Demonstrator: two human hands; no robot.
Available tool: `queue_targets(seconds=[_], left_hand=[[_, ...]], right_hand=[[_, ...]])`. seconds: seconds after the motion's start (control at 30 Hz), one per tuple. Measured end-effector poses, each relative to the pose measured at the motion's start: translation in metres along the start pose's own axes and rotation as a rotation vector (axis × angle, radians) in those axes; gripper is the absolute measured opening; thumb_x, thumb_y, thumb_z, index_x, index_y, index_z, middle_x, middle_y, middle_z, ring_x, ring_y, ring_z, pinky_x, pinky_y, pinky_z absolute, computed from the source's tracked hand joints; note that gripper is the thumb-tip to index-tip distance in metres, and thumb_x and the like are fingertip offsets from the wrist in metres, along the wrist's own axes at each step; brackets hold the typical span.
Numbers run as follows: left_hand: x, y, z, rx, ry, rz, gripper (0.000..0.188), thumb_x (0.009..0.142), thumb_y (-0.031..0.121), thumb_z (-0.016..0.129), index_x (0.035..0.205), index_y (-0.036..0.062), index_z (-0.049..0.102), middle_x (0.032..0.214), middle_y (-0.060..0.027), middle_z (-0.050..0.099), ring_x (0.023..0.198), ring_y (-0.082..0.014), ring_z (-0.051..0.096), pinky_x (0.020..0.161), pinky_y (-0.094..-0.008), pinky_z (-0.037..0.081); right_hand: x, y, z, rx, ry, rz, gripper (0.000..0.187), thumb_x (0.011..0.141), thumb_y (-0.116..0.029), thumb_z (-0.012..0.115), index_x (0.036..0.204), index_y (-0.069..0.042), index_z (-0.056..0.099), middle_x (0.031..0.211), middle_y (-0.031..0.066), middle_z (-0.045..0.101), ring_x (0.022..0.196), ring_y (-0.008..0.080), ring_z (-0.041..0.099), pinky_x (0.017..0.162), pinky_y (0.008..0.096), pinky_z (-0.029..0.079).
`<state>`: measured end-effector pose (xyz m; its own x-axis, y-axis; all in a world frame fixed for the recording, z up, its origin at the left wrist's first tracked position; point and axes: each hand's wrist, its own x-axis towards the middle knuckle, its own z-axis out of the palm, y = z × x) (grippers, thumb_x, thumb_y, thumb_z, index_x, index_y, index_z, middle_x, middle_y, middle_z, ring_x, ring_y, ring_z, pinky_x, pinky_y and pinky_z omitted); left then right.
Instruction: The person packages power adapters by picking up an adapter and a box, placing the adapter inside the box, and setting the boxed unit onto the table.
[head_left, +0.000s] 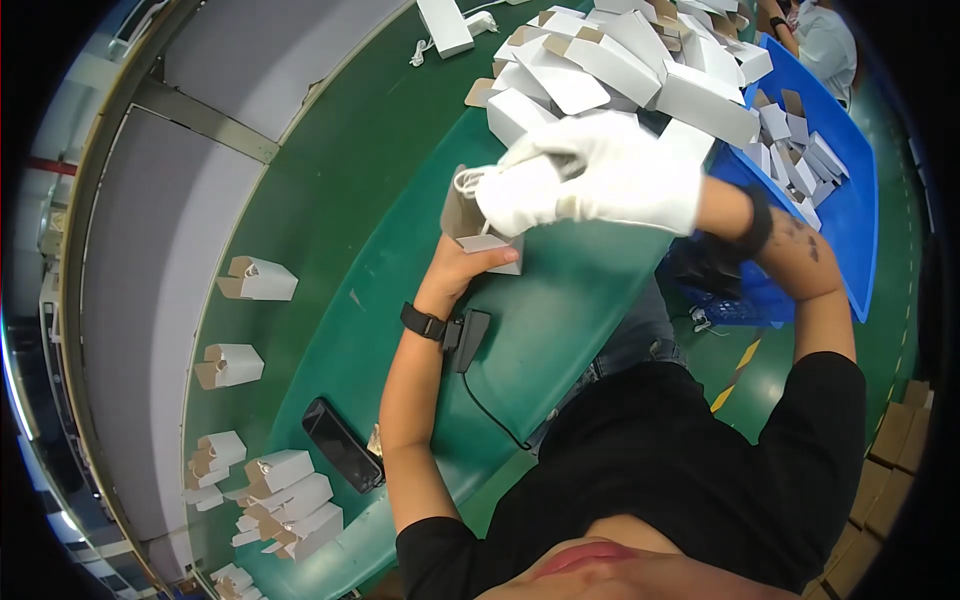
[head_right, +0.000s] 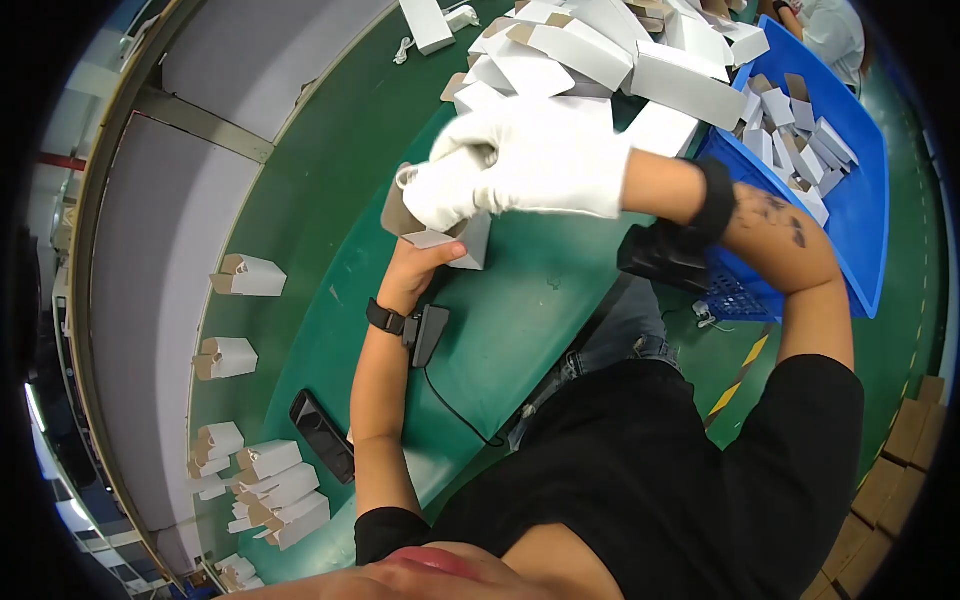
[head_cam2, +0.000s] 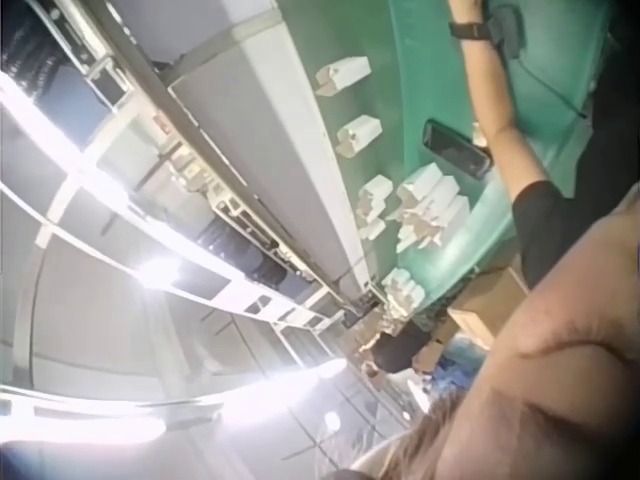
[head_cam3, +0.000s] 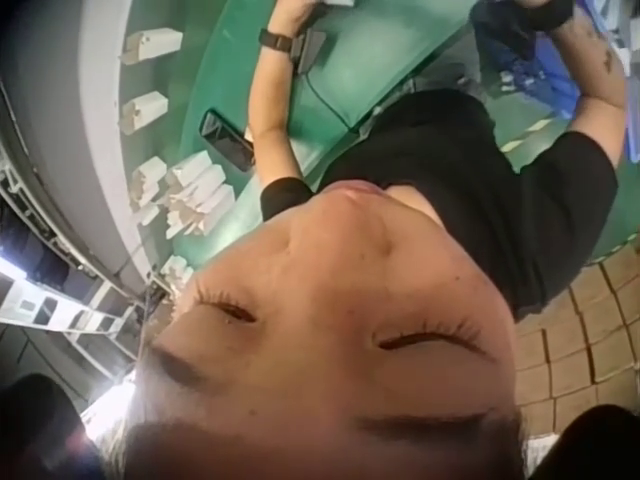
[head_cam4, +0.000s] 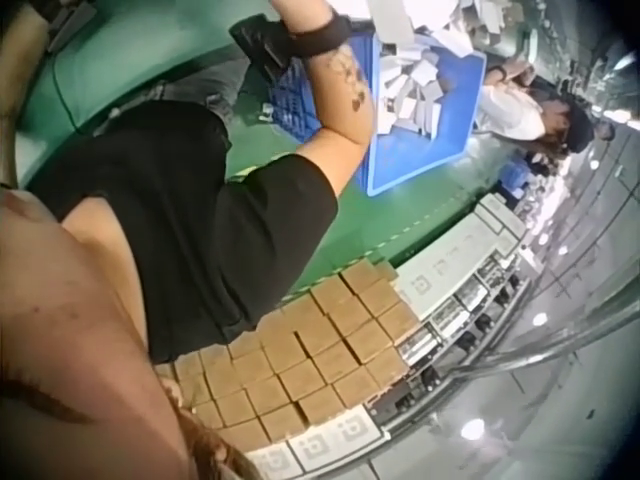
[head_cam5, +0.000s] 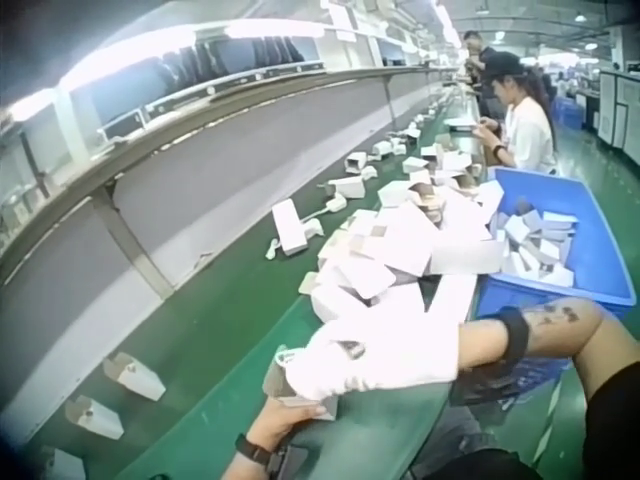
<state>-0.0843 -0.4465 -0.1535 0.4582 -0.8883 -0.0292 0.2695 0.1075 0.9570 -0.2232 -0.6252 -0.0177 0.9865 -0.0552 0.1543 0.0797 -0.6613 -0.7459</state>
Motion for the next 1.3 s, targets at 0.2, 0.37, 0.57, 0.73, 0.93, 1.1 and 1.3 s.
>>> queue_targets(seconds=[0.2,0.37,0.57,0.73,0.93,1.1,1.3], left_hand=[[0.002,-0.012,-0.003,0.288,-0.131,0.196,0.086,0.059,0.012,0.084,0.131,0.0052,0.038,0.123,-0.0050,0.048,0.116,-0.0189,0.046,0.099,-0.0344,0.036],[-0.007,-0.004,0.024,0.825,-0.111,0.390,0.080,0.057,0.016,0.085,0.125,0.0053,0.043,0.118,-0.0059,0.051,0.112,-0.0184,0.049,0.096,-0.0334,0.038],[0.005,-0.002,0.018,0.521,-0.076,0.359,0.077,0.055,0.020,0.087,0.119,0.0054,0.046,0.110,-0.0083,0.054,0.103,-0.0183,0.053,0.090,-0.0322,0.042],[0.024,0.018,-0.003,0.716,-0.141,0.374,0.077,0.056,0.019,0.086,0.119,0.0035,0.045,0.107,-0.0073,0.056,0.098,-0.0185,0.055,0.086,-0.0321,0.044],[0.048,0.067,-0.076,0.383,0.300,0.434,0.072,0.065,0.014,0.082,0.124,0.0004,0.042,0.111,-0.0086,0.054,0.099,-0.0183,0.055,0.087,-0.0297,0.044],[0.054,0.078,-0.148,0.359,0.473,0.536,0.067,0.068,0.008,0.078,0.125,0.0018,0.043,0.109,-0.0077,0.055,0.100,-0.0177,0.054,0.088,-0.0297,0.043],[0.049,0.066,-0.183,0.379,0.577,0.355,0.063,0.069,0.009,0.077,0.123,0.0021,0.045,0.109,-0.0071,0.055,0.100,-0.0170,0.054,0.089,-0.0300,0.043]], right_hand=[[0.016,0.014,0.014,-0.219,-0.366,0.061,0.037,0.074,-0.029,0.072,0.101,-0.007,0.064,0.088,0.0125,0.065,0.079,0.0248,0.064,0.072,0.0315,0.050],[0.013,-0.023,0.037,-0.974,-0.624,0.048,0.025,0.074,-0.023,0.067,0.092,-0.006,0.064,0.084,0.0141,0.065,0.073,0.0309,0.064,0.067,0.0359,0.052],[0.023,0.026,0.055,-0.754,-0.298,-0.418,0.013,0.070,-0.015,0.065,0.077,-0.006,0.066,0.075,0.0152,0.065,0.071,0.0310,0.065,0.062,0.0405,0.052],[0.059,0.031,0.047,-0.798,-0.365,-0.465,0.012,0.070,-0.019,0.066,0.073,-0.007,0.066,0.071,0.0136,0.064,0.070,0.0309,0.064,0.062,0.0387,0.051],[0.168,0.021,-0.028,-0.463,-0.204,-0.283,0.022,0.077,-0.025,0.064,0.093,-0.011,0.067,0.082,0.0089,0.066,0.075,0.0244,0.064,0.066,0.0370,0.049],[0.306,0.122,-0.039,-1.600,-0.351,-0.077,0.034,0.074,-0.018,0.068,0.107,-0.018,0.066,0.099,0.0071,0.066,0.086,0.0216,0.064,0.069,0.0400,0.050],[0.368,0.209,-0.028,-1.296,-0.742,0.250,0.052,0.069,-0.007,0.069,0.118,-0.018,0.058,0.113,0.0061,0.061,0.095,0.0276,0.062,0.075,0.0409,0.051]])
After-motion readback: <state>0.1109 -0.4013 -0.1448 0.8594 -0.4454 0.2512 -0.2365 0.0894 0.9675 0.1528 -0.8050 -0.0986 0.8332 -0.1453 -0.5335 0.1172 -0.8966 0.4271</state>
